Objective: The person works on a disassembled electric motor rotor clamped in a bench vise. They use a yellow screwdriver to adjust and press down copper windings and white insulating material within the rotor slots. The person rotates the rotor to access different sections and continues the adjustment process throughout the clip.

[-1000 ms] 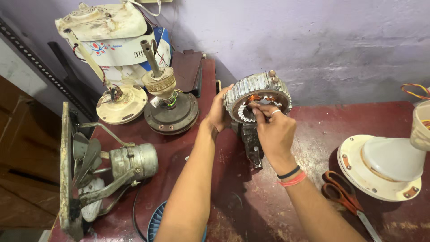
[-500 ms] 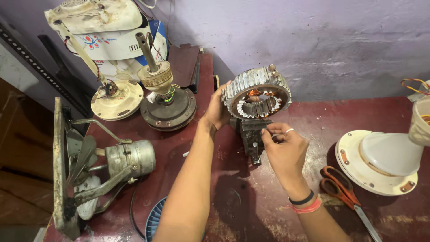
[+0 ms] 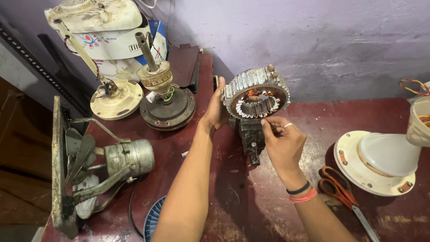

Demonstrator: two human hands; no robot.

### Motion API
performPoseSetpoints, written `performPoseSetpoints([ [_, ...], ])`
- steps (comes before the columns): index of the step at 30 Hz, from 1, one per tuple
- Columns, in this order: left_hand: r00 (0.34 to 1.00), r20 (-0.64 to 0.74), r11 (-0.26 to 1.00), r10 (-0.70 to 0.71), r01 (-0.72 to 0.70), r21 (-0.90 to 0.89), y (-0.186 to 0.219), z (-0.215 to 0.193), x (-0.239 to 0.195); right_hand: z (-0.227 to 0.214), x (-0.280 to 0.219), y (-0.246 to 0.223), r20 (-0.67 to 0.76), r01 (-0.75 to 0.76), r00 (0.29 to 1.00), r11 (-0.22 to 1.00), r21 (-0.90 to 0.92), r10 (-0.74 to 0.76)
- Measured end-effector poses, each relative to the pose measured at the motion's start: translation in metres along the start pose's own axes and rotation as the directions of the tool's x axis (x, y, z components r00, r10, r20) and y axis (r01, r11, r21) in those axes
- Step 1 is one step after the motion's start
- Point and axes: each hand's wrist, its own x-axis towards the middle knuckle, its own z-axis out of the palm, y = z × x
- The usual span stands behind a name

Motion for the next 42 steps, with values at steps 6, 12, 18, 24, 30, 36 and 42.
performPoseSetpoints([
  [6, 0.998, -0.047, 0.999, 0.042, -0.041, 0.010, -0.009, -0.005, 0.009, 0.004, 0.003, 0.006, -0.046, 0.017, 0.999, 1.000, 0.005, -0.017],
  [12, 0.999, 0.010, 0.999, 0.032, -0.032, 0.001, -0.013, -0.013, 0.016, 0.003, 0.003, 0.012, -0.046, -0.014, 0.999, 0.998, 0.058, 0.016],
  [18, 0.992, -0.121, 0.999, 0.025, -0.022, 0.024, -0.020, -0.016, 0.023, 0.005, -0.001, 0.013, -0.074, -0.009, 0.997, 1.000, 0.029, 0.011],
  [24, 0.978, -0.171, 0.990, 0.116, -0.128, -0.062, -0.022, -0.016, 0.019, 0.008, -0.004, 0.012, -0.090, -0.015, 0.996, 1.000, 0.017, 0.016],
  [30, 0.983, -0.105, 0.981, 0.149, -0.160, -0.106, -0.025, -0.022, 0.020, 0.009, -0.002, 0.010, -0.109, 0.019, 0.994, 0.999, 0.028, -0.016],
  [36, 0.984, -0.162, 0.991, 0.076, -0.093, -0.100, -0.032, -0.028, 0.027, 0.006, -0.005, 0.014, -0.105, -0.018, 0.994, 0.999, 0.026, 0.021],
  [42, 0.986, -0.152, 0.992, 0.064, -0.079, -0.095, -0.033, -0.027, 0.028, 0.004, -0.013, 0.017, -0.086, 0.017, 0.996, 0.999, 0.034, -0.014],
])
